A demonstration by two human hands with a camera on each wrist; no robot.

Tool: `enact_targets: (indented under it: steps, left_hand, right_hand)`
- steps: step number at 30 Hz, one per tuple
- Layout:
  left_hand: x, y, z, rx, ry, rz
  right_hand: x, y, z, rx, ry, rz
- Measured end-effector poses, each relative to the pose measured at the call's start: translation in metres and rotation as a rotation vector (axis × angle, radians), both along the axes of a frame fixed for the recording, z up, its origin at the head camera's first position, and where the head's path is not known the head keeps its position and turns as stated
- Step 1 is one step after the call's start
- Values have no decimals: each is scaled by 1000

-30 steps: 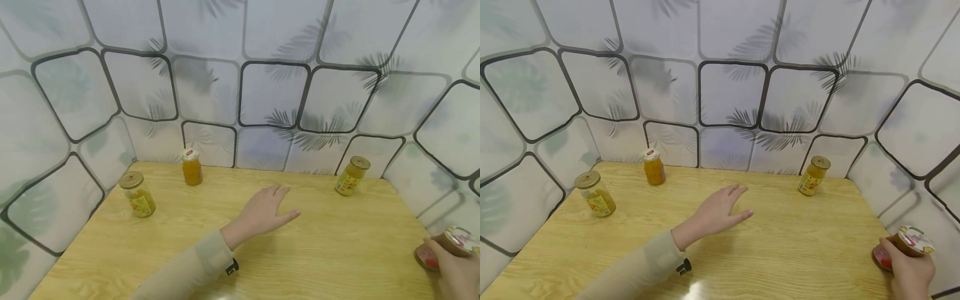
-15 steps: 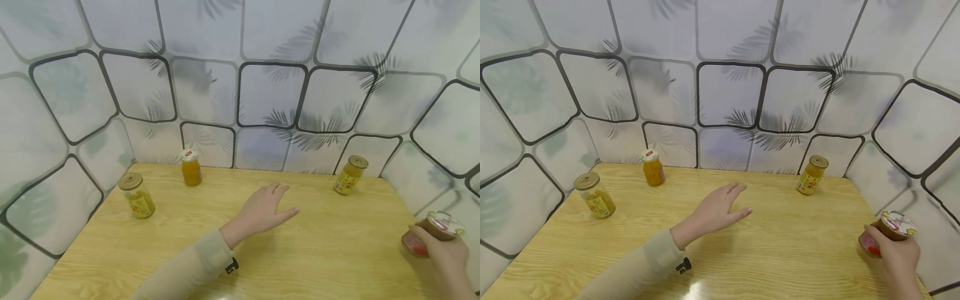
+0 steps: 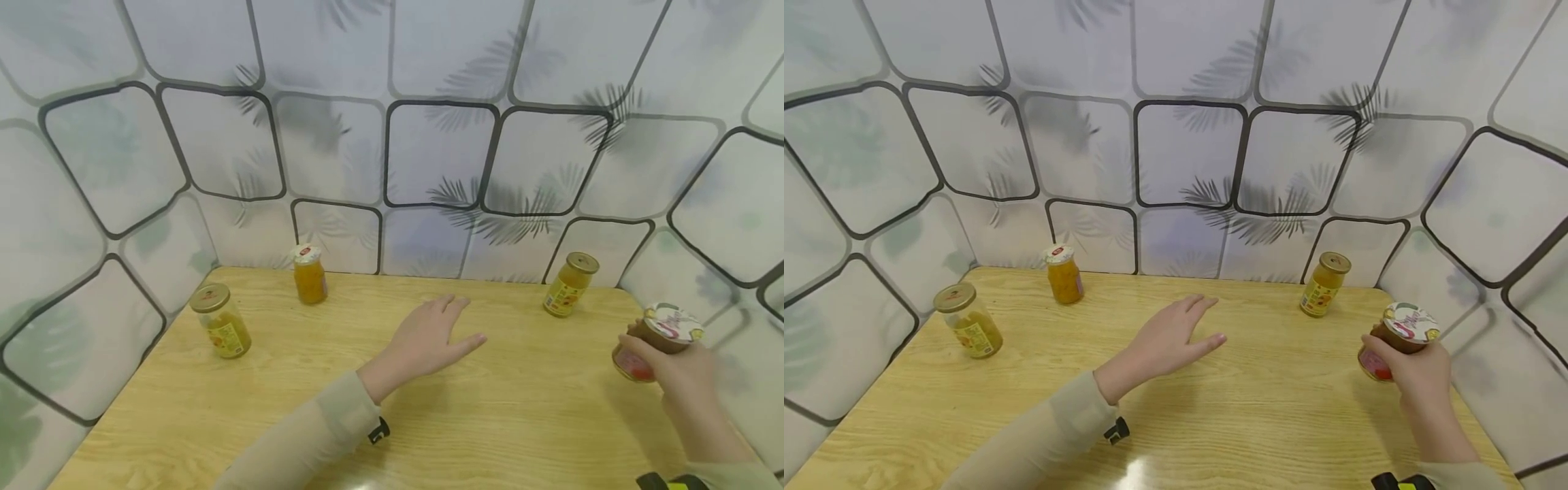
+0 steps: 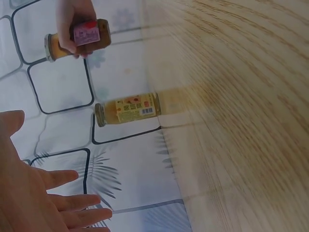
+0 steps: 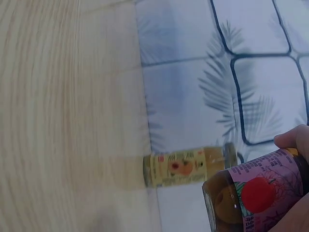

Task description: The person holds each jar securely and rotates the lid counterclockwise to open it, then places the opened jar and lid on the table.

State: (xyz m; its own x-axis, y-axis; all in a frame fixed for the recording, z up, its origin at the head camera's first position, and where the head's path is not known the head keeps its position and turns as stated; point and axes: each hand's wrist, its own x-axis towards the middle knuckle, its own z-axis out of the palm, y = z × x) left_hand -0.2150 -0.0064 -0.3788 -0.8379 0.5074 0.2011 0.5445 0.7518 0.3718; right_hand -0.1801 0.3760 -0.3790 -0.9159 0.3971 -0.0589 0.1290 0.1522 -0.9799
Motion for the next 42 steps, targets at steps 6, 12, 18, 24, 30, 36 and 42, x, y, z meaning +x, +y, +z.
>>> enact_targets:
  steps: [6,12,18,24,30,36,42]
  left_hand:
    - [0,-2,1,1,-1,8]
    - [-2,-3,1,-3,-4,16]
    - [-4,-4,7,-1,-15,28]
    - [-5,-6,11,-1,-24,37]
    - [-4,-7,15,25,-21,29]
    - [-5,-7,25,82,47,-28]
    - [-6,-6,35,146,128,-113]
  right_hand:
    - [-9,-26,8,123,25,94]
    - [-25,-51,19,197,76,165]
    - [-34,-78,25,260,59,242]
    - [-37,-101,27,202,111,350]
    - [-35,-126,29,176,141,433]
    - [-33,-151,29,134,131,500]
    - [-34,-174,30,83,180,559]
